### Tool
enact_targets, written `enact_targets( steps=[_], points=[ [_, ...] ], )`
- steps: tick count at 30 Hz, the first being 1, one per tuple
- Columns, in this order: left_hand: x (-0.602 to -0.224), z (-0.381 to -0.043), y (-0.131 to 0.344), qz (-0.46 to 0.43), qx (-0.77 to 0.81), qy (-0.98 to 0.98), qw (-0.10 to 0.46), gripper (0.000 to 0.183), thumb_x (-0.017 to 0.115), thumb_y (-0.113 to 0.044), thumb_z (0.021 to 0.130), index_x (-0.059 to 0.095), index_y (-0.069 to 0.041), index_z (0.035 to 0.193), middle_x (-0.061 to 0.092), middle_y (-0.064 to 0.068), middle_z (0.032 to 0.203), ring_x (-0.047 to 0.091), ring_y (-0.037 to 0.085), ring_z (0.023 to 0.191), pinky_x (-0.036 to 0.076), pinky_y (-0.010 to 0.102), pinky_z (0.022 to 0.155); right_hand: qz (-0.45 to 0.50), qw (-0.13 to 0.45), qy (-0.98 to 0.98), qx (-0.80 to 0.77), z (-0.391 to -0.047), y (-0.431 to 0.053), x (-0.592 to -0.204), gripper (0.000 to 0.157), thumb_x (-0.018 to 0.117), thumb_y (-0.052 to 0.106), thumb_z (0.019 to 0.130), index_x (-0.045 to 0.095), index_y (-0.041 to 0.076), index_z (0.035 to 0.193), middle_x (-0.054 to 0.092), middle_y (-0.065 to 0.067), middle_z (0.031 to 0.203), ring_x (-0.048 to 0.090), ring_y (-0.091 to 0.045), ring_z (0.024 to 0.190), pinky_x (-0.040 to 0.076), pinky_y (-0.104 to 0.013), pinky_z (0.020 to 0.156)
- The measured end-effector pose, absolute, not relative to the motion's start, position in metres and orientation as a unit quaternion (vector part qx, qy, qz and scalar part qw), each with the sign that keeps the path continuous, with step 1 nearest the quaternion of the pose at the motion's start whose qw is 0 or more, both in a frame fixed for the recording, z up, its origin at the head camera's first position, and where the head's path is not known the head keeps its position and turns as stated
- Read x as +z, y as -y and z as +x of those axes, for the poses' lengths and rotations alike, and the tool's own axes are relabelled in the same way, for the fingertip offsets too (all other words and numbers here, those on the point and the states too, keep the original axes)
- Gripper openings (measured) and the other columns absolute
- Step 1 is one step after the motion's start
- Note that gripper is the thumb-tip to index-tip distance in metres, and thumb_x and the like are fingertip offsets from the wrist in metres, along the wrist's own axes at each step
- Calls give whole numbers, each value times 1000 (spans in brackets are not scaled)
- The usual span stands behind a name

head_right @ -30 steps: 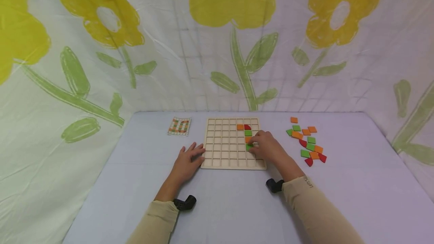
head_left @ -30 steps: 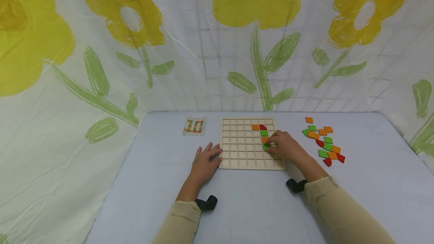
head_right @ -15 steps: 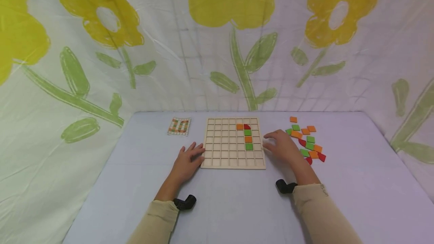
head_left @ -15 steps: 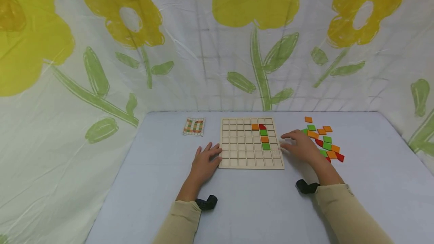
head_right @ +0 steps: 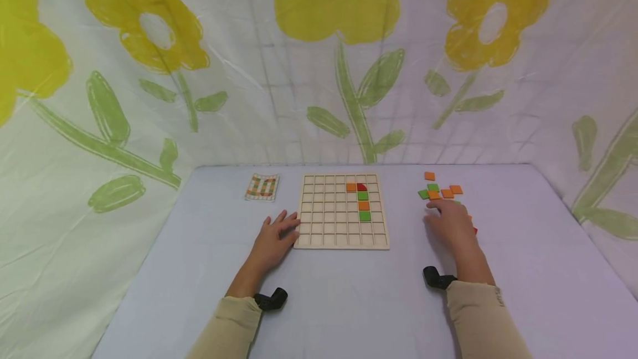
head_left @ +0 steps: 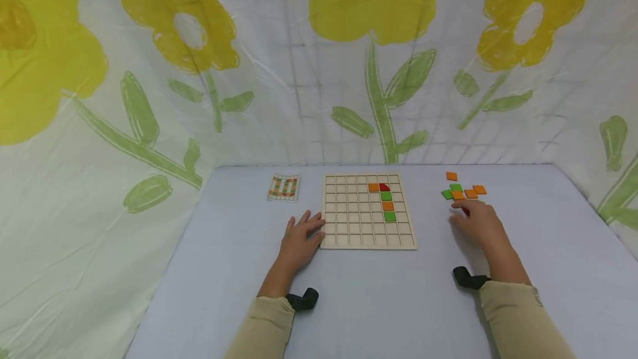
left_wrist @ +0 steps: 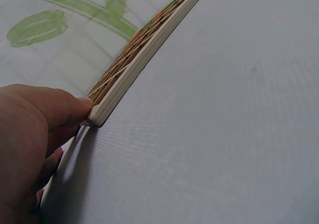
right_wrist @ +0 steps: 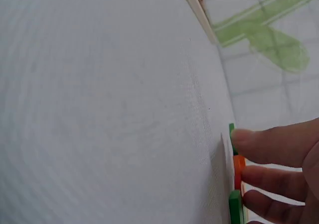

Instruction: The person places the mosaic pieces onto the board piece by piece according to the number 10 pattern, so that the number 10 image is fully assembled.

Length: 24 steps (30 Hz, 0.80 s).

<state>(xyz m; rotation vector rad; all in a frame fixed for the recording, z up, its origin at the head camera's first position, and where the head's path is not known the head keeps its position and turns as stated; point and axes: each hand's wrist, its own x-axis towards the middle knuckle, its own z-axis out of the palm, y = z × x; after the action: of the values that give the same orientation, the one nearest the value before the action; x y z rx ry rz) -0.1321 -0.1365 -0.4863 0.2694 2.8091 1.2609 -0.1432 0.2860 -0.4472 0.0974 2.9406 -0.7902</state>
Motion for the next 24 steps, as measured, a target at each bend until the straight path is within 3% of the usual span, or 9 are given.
enact_targets(
  steps=[7, 17, 24],
  points=[
    [-486, -132, 137, 91, 407, -908, 24, 35, 64, -25, 95, 66, -15, 129, 52, -4, 146, 32, 20, 147, 4, 46, 126, 44, 55, -956, -286, -140, -287, -446, 36, 64, 6, 91, 62, 0, 127, 56, -29, 124, 51, -43, 110, 46, -61, 93],
    [-490, -135, 137, 91, 404, -910, 23, 35, 64, -25, 96, 66, -16, 130, 52, -5, 146, 32, 21, 147, 5, 47, 126, 77, 47, -951, -296, -139, -290, -449, 45, 66, 8, 90, 56, 0, 133, 48, -34, 133, 44, -48, 117, 42, -67, 98],
    [-487, -134, 137, 87, 408, -908, 27, 35, 64, -24, 95, 66, -15, 129, 52, -4, 146, 32, 21, 147, 5, 47, 126, 66, 41, -950, -302, -137, -289, -448, 38, 63, 5, 91, 59, 1, 128, 53, -31, 132, 44, -50, 123, 40, -67, 99]
  ],
)
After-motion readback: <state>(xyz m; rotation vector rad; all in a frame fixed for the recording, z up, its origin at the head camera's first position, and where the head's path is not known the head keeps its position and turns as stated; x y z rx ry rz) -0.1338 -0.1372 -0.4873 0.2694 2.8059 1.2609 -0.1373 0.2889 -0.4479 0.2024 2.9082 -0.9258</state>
